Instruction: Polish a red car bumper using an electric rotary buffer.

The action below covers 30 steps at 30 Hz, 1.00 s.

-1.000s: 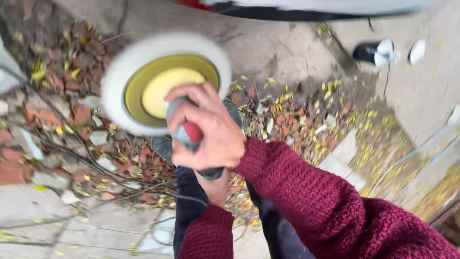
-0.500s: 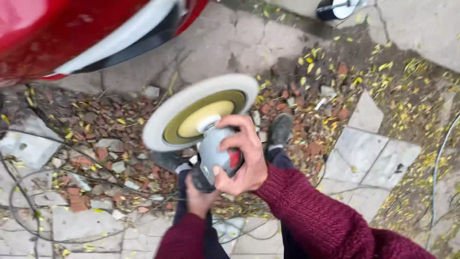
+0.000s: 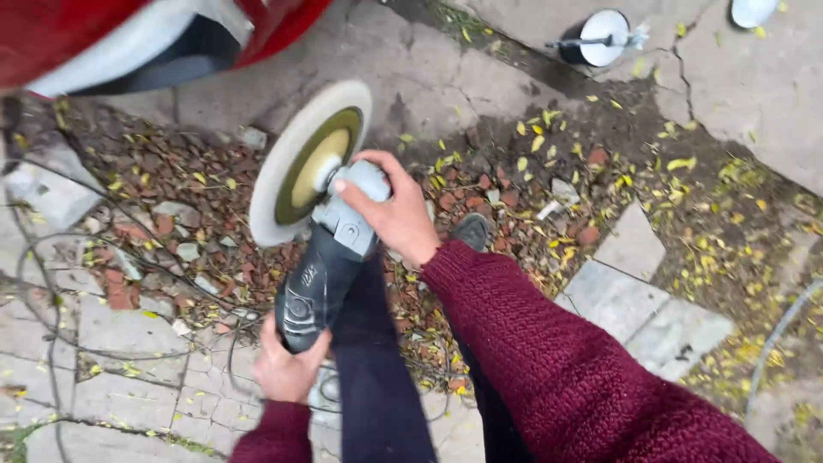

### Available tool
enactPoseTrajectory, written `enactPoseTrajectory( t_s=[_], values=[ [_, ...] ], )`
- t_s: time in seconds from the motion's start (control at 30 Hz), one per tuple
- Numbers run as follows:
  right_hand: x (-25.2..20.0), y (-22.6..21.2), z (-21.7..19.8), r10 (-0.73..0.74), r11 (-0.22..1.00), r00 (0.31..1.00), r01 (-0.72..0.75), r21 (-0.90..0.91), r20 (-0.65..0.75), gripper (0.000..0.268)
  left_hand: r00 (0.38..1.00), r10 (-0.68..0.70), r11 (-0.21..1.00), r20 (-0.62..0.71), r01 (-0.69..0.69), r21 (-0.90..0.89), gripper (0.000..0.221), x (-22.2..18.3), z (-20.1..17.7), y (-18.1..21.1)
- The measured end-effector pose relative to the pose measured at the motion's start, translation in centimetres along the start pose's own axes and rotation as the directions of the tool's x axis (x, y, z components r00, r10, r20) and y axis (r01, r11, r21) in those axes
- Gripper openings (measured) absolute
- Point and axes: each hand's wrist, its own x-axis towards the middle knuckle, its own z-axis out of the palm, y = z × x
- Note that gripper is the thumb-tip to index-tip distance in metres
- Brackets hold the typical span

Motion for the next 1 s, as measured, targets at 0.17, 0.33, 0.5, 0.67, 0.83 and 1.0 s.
enactPoseTrajectory(
  t_s=[0.17,0.33,0.5,0.67,0.83,1.0],
  values=[
    [4.8,2.4,2.0,0.071,0.994,0.995,-0.065,-0.092,0.067,0.039,0.921,-0.387,0.921,-0.036,0.388,0.041,0.093,0.4,2.9,1.2],
    [11.1,4.3,2.3,-0.147,0.981,0.952,0.175,-0.082,0.27,0.036,0.817,-0.566,0.804,0.108,0.576,-0.149,0.095,5.3,5.4,2.9],
    [9.2,-3.3,2.2,-0.023,0.985,0.932,0.083,-0.153,0.361,0.035,0.78,-0.622,0.713,0.068,0.6,-0.363,0.104,1.5,9.8,4.2],
    [11.9,-9.0,2.0,-0.15,0.896,0.876,0.317,-0.312,0.459,0.041,0.77,-0.628,0.649,-0.113,0.438,-0.622,0.097,5.4,12.0,9.8],
    [13.0,-10.7,1.1,-0.131,0.844,0.849,0.366,-0.392,0.511,0.041,0.818,-0.55,0.673,-0.168,0.315,-0.669,0.073,9.3,12.0,13.4],
    [15.2,-8.2,-0.5,-0.092,0.861,0.839,0.338,-0.38,0.536,0.041,0.61,-0.776,0.597,-0.161,0.626,-0.502,0.093,8.6,14.9,14.0]
  ],
)
